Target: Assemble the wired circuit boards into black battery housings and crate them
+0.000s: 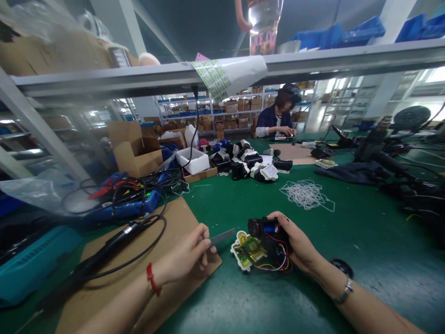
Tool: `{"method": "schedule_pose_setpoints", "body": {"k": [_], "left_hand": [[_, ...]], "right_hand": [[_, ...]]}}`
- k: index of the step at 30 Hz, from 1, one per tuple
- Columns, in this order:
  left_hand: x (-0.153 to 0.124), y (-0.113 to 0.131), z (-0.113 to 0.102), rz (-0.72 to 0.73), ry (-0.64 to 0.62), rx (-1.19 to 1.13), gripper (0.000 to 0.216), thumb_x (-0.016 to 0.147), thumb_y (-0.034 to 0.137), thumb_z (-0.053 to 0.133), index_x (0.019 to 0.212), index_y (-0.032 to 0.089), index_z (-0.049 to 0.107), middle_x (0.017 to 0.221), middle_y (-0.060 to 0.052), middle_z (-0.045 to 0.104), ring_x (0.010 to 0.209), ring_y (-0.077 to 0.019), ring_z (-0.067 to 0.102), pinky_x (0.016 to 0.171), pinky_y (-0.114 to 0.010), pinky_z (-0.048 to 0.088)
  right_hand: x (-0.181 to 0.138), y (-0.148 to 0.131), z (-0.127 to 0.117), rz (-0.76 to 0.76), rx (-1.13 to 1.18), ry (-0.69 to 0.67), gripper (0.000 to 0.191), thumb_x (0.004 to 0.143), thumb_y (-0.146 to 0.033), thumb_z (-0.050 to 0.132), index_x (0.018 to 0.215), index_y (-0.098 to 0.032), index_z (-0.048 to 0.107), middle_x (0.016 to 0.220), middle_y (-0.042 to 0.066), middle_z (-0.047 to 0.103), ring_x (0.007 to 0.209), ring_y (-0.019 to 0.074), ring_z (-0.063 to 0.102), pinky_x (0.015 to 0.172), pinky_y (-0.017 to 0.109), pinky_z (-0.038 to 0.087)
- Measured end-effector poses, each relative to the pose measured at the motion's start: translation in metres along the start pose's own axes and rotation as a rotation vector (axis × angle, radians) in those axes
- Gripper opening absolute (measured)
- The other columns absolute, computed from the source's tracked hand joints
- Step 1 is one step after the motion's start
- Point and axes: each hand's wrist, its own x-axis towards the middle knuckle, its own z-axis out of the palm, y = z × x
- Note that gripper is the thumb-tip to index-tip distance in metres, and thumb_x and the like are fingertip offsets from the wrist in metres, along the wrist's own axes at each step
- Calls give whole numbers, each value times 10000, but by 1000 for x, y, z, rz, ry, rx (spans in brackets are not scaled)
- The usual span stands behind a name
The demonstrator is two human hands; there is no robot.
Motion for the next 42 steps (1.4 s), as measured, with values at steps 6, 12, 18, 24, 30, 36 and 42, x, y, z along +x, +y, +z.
{"method": "schedule_pose_setpoints", "body": {"k": [6,12,18,24,30,36,42], "left_hand": [[-15,26,29,-112,-103,-644,386,797,423,595,1000,107,506,788,-31,594,425,-14,369,380,-146,289],[-15,28,20,-237,-142,-803,314,761,317,659,949,74,595,726,-30,579,424,2,336,362,-126,206],[-23,28,21,-233,-247,-663,276,780,313,612,972,118,583,730,1,533,438,-12,273,381,-145,201],[-28,21,27,357,42,610,403,908,182,312,1251,192,523,931,-102,606,765,-183,530,659,-295,431],[-18,28,23,336,30,743,387,928,241,326,1272,221,503,980,-94,606,845,-205,556,733,-319,436],[-11,49,11,-180,-397,-162,355,857,470,499,811,125,571,577,46,411,497,-56,384,493,-172,314],[-17,45,23,-328,-738,-648,391,764,441,644,959,203,404,683,24,571,392,-54,455,405,-166,384]], "right_hand": [[0,1,-2,-120,-155,-38,332,836,-553,520,896,-228,558,889,12,555,801,164,516,695,265,436],[-3,-4,-6,-302,-263,-162,386,803,-599,535,950,-243,518,946,20,522,851,180,500,747,274,402],[-9,-13,-3,-455,-391,-238,438,764,-643,551,924,-236,522,939,28,511,880,192,484,805,282,374],[-7,-14,-2,-106,-271,-144,363,817,-579,529,897,-225,545,847,6,541,766,160,505,683,265,398],[-6,-14,0,70,-161,-93,391,790,-583,561,840,-196,546,711,-18,480,656,131,467,601,242,383],[-11,-19,-3,-302,-390,-243,431,772,-613,564,919,-209,525,831,13,527,725,154,486,637,257,388],[-20,-27,-4,-403,-404,-374,493,736,-672,555,926,-218,539,878,41,546,818,196,504,708,292,399]]}}
